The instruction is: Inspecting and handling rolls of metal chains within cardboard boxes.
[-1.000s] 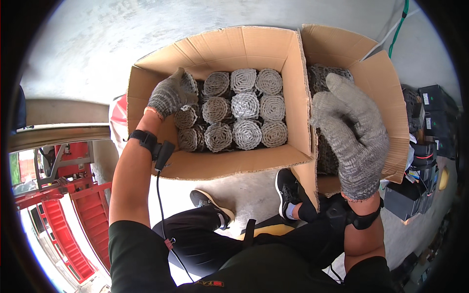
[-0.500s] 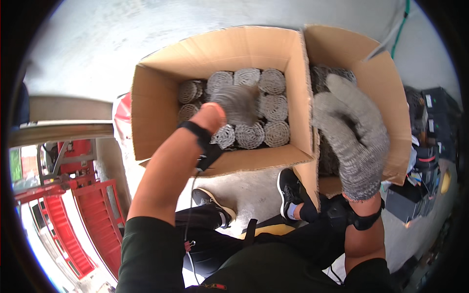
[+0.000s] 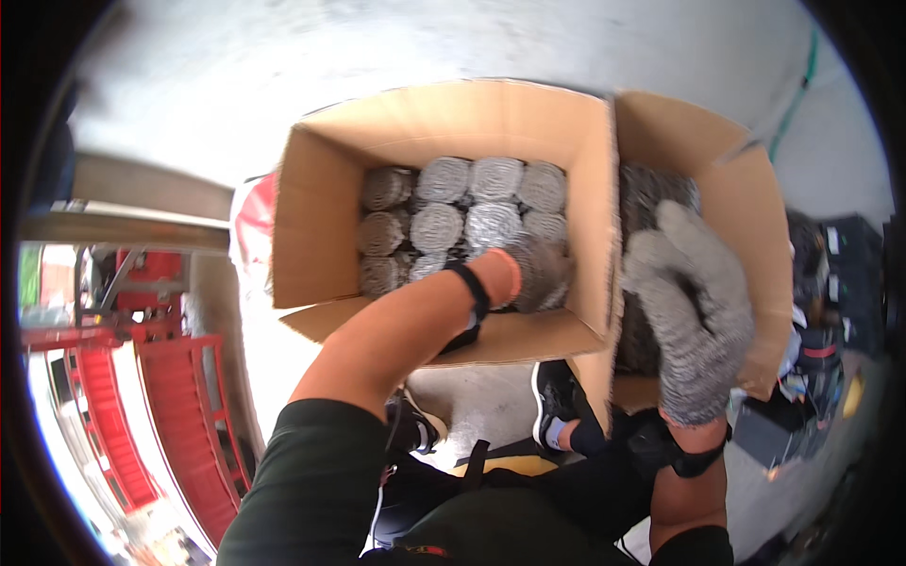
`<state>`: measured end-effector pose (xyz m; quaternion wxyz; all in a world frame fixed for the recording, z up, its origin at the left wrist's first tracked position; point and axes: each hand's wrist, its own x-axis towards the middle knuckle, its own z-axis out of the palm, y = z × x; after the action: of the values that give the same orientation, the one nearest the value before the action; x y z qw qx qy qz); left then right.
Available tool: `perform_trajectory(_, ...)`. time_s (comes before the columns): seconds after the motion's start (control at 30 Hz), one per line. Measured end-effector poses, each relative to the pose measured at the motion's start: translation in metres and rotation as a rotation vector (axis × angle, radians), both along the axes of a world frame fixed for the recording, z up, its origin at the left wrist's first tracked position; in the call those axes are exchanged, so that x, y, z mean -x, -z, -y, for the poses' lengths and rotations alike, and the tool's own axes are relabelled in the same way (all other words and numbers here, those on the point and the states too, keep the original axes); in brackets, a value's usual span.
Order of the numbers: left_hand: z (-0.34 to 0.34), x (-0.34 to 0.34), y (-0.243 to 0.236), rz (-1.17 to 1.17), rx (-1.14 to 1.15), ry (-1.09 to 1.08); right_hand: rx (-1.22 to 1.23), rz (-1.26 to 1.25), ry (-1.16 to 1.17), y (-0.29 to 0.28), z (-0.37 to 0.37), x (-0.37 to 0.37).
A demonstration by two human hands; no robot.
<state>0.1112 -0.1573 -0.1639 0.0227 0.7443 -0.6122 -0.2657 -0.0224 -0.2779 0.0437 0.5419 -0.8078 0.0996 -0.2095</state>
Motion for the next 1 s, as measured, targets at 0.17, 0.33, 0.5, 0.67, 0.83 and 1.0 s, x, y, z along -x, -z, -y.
perform_trajectory(0.17,-0.012,0.001,-0.011,0.006,0.047,0.019,-0.132,0.080,-0.143,0.004,0.003,-0.007)
perform_trajectory(0.33,0.000,0.009,-0.031,0.004,-0.072,0.046,-0.146,0.089,-0.135,0.009,0.010,-0.002)
perform_trajectory(0.5,-0.019,0.011,0.001,-0.078,0.096,-0.092,-0.125,0.064,-0.134,0.003,0.005,-0.007)
perform_trajectory(0.67,-0.020,0.012,0.045,-0.036,0.204,-0.068,-0.178,0.066,-0.118,0.008,0.004,-0.006)
perform_trajectory(0.83,-0.020,0.010,0.055,-0.051,0.244,-0.074,-0.186,-0.002,-0.164,0.009,0.002,-0.009)
perform_trajectory(1.0,-0.008,-0.017,-0.034,0.024,-0.171,-0.198,-0.029,-0.055,-0.165,0.012,0.008,-0.011)
